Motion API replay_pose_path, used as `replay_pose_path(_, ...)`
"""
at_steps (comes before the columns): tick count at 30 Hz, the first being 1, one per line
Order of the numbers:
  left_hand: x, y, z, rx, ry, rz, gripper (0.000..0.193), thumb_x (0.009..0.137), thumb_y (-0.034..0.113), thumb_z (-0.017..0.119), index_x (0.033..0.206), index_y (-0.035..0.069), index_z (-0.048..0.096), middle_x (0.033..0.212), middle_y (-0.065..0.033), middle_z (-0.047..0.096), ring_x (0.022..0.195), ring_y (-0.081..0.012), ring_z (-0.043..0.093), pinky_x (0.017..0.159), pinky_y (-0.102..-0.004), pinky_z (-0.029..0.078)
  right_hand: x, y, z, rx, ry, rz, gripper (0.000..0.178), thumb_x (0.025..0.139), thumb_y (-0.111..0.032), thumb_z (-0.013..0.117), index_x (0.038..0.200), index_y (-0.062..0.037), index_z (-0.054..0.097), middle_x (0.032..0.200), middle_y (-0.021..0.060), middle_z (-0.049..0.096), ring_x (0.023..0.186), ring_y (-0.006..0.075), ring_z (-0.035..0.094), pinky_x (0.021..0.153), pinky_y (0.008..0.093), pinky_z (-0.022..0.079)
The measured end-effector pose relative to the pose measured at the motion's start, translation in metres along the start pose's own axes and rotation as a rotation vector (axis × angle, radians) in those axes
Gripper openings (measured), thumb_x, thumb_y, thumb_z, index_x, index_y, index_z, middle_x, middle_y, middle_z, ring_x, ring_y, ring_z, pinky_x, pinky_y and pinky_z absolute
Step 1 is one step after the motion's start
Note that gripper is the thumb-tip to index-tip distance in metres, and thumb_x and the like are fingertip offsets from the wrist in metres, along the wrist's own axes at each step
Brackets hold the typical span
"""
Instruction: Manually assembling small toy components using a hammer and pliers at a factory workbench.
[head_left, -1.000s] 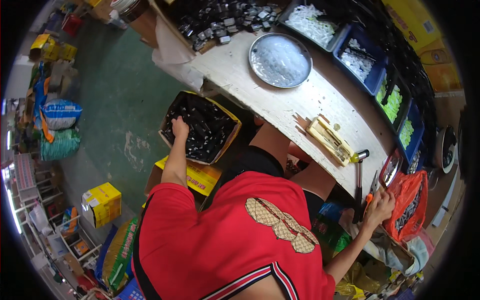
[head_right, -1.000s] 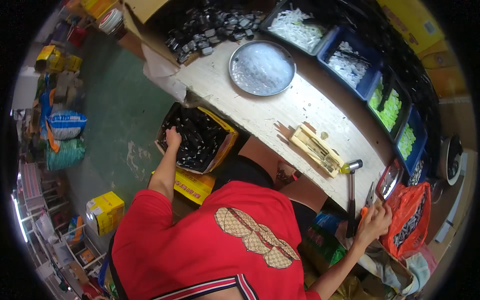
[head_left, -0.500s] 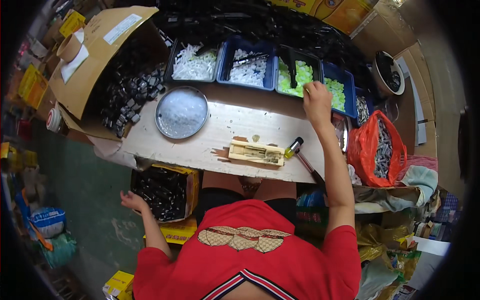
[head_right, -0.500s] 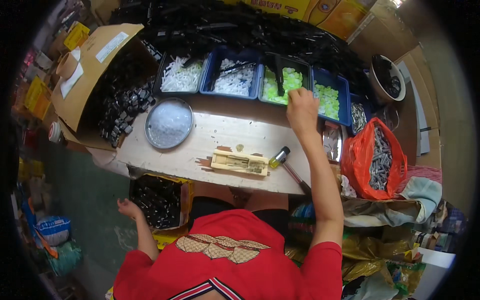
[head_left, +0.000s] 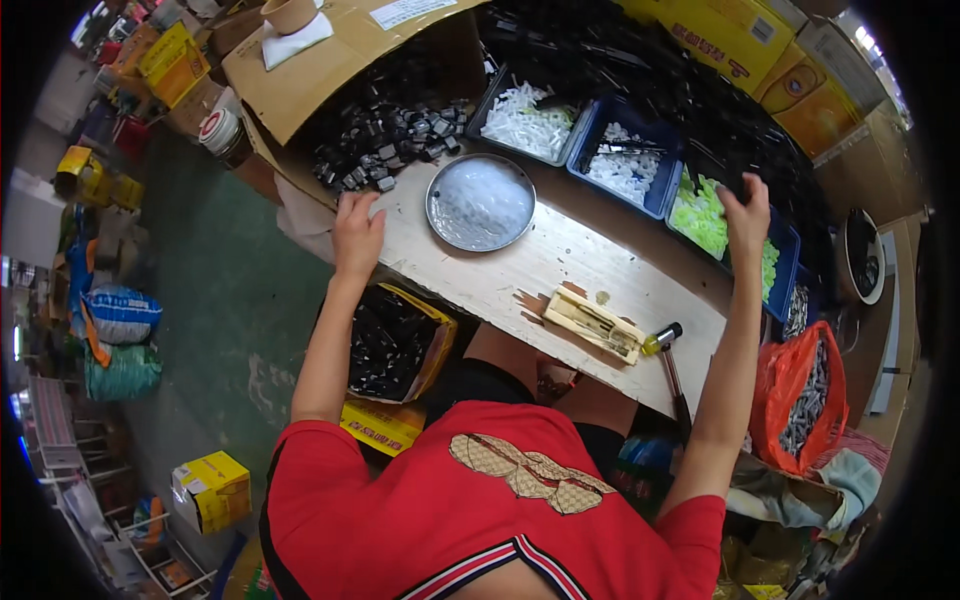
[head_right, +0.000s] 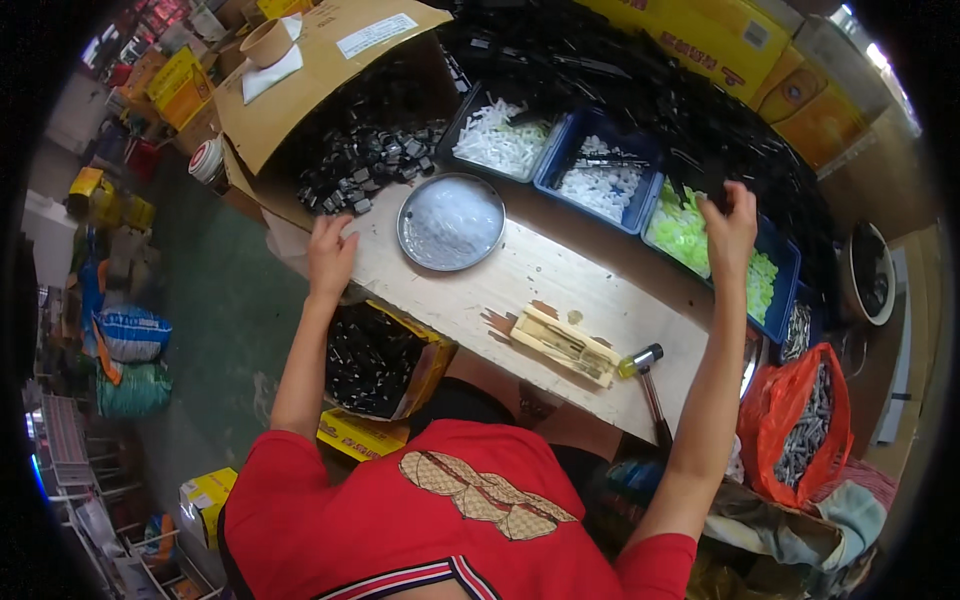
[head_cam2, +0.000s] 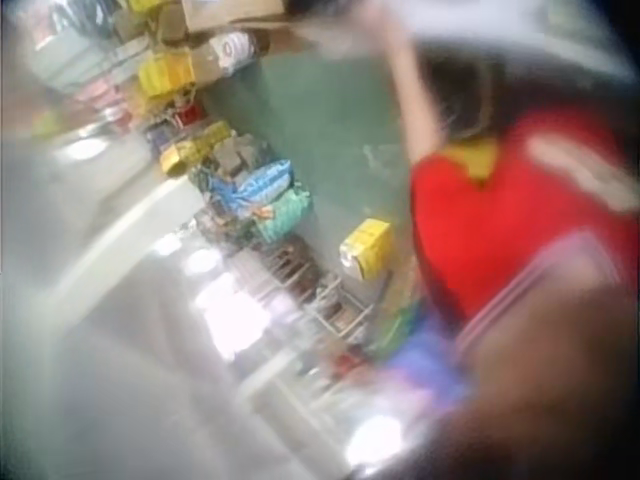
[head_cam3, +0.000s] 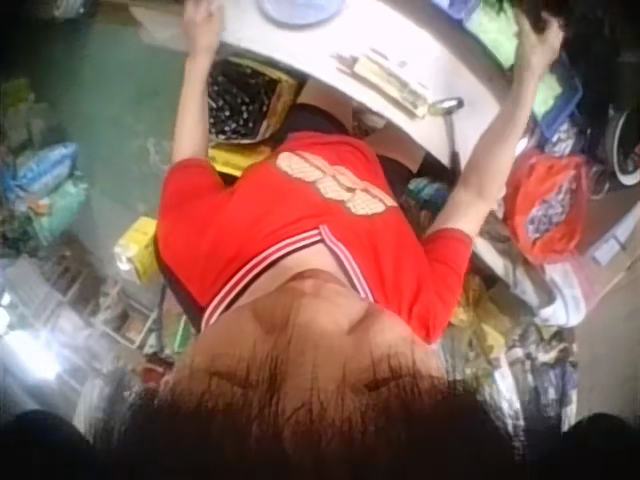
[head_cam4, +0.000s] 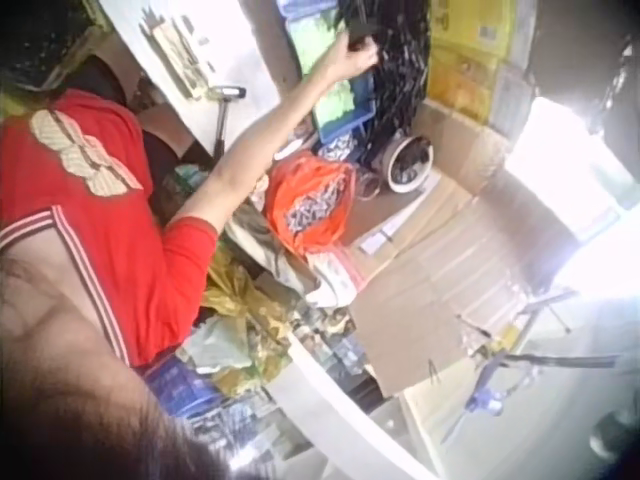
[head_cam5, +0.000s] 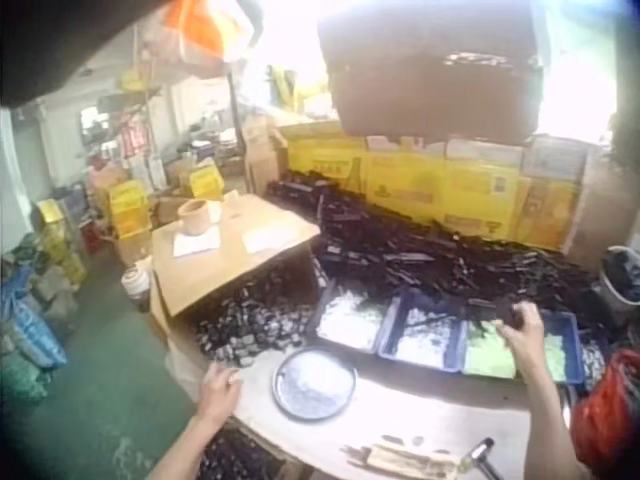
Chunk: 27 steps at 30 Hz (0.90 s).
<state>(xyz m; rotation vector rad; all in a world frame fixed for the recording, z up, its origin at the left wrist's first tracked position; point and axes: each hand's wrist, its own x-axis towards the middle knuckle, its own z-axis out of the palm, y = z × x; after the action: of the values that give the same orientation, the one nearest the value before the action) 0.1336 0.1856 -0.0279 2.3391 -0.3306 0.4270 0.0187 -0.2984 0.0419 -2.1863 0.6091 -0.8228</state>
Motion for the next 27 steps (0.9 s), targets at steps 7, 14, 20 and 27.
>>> replay_pose_path(7,0.034,-0.006,0.036,0.311,-0.046,0.016,0.026,0.072,0.015,0.064,0.094,0.003,0.058,0.092,-0.0164,0.053,0.086,-0.0357,0.054,0.07,-0.0411,0.044,-0.189,-0.058,0.019,-0.43,-0.39,-0.523,0.041,0.067,0.003,0.058,0.107,-0.0094,0.055,0.102,0.0092,0.054,0.079,0.0214,0.052,0.07,0.0346,0.044)
replay_pose_path(14,0.005,-0.02,0.027,0.286,-0.003,0.297,0.02,0.071,0.012,0.065,0.088,0.003,0.06,0.089,-0.0131,0.052,0.083,-0.0296,0.05,0.071,-0.0375,0.042,-0.235,-0.063,0.045,-0.626,-0.451,-0.545,0.047,0.081,-0.024,0.053,0.123,-0.0054,0.043,0.133,0.0063,0.038,0.12,0.0196,0.036,0.098,0.0474,0.02)
replay_pose_path(20,-0.004,-0.013,0.017,0.111,-0.107,0.315,0.022,0.071,0.004,0.062,0.093,-0.001,0.062,0.083,-0.0106,0.054,0.076,-0.0233,0.053,0.066,-0.0308,0.044,-0.229,-0.067,0.052,-0.533,-0.515,-0.532,0.043,0.084,-0.021,0.05,0.123,-0.0063,0.042,0.135,0.0066,0.035,0.12,0.0206,0.036,0.098,0.0494,0.022)
replay_pose_path(27,-0.044,0.136,0.038,-0.508,-0.752,0.381,0.021,0.067,0.005,0.068,0.087,0.001,0.062,0.08,-0.0043,0.055,0.064,-0.0117,0.05,0.056,-0.0235,0.041,-0.218,-0.052,0.032,0.181,-0.246,-0.242,0.019,0.084,-0.012,0.051,0.1,-0.0032,0.056,0.102,0.0091,0.058,0.091,0.0239,0.051,0.079,0.0324,0.036)
